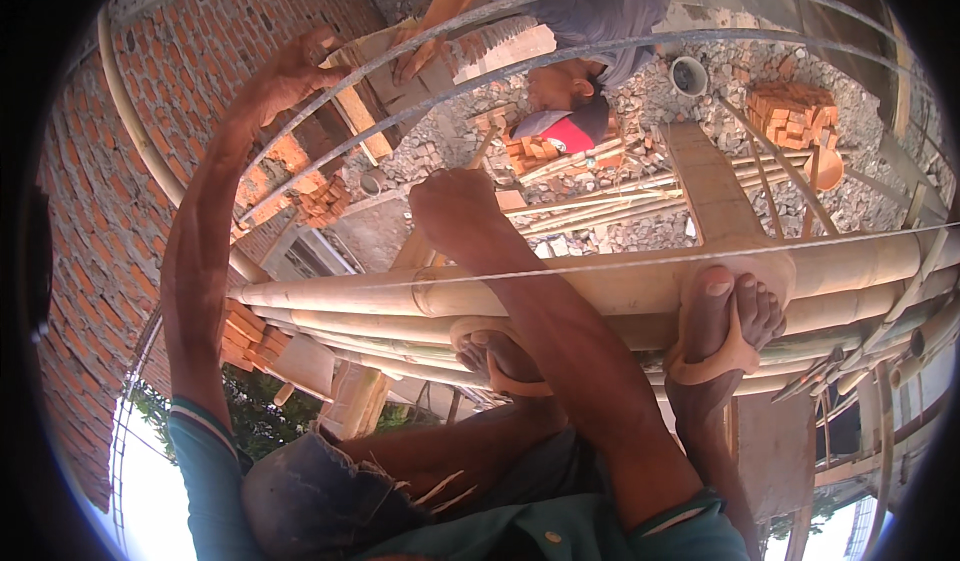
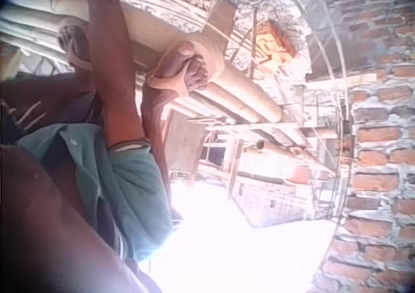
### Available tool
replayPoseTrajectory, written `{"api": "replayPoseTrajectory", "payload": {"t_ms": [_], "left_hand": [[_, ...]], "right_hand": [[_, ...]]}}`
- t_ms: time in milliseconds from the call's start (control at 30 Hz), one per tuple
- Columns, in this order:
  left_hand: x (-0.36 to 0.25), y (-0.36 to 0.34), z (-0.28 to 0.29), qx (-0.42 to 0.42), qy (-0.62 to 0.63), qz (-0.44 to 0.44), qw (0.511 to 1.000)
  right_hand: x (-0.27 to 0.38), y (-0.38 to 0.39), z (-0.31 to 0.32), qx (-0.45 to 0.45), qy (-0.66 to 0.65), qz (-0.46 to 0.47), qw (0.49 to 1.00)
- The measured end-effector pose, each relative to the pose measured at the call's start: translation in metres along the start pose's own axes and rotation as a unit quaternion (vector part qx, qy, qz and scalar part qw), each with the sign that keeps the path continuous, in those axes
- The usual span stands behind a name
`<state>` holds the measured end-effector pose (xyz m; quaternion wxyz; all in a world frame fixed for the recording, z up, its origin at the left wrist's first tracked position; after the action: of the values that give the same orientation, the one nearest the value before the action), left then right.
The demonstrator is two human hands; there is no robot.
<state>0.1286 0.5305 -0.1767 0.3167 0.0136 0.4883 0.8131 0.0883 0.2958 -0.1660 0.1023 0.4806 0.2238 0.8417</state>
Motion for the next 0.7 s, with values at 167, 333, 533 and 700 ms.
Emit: {"api": "replayPoseTrajectory", "payload": {"t_ms": [167, 333, 533, 700], "left_hand": [[-0.003, 0.002, -0.002, 0.043, -0.011, 0.045, 0.998], [-0.002, 0.002, -0.004, 0.039, 0.001, 0.024, 0.999], [-0.005, 0.002, 0.004, -0.039, 0.009, -0.038, 0.998], [-0.007, 0.002, 0.001, 0.018, -0.013, 0.022, 1.0]], "right_hand": [[0.002, 0.0, -0.002, 0.012, 0.002, 0.003, 1.0], [0.001, -0.001, -0.004, 0.024, 0.003, -0.002, 1.0], [0.001, -0.002, -0.005, 0.042, 0.001, -0.003, 0.999], [0.001, -0.001, -0.003, 0.042, 0.004, -0.007, 0.999]]}}
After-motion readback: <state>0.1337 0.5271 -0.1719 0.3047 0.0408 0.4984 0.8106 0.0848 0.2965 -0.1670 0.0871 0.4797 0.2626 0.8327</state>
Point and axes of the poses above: each hand's wrist, its own y-axis away from the middle knuckle, its own z-axis out of the back of the hand, x = y × z, the point moved 9 cm from there along -y, towards the middle knuckle, and after that the axes turned 6 degrees about y, right-handed, at the moved point
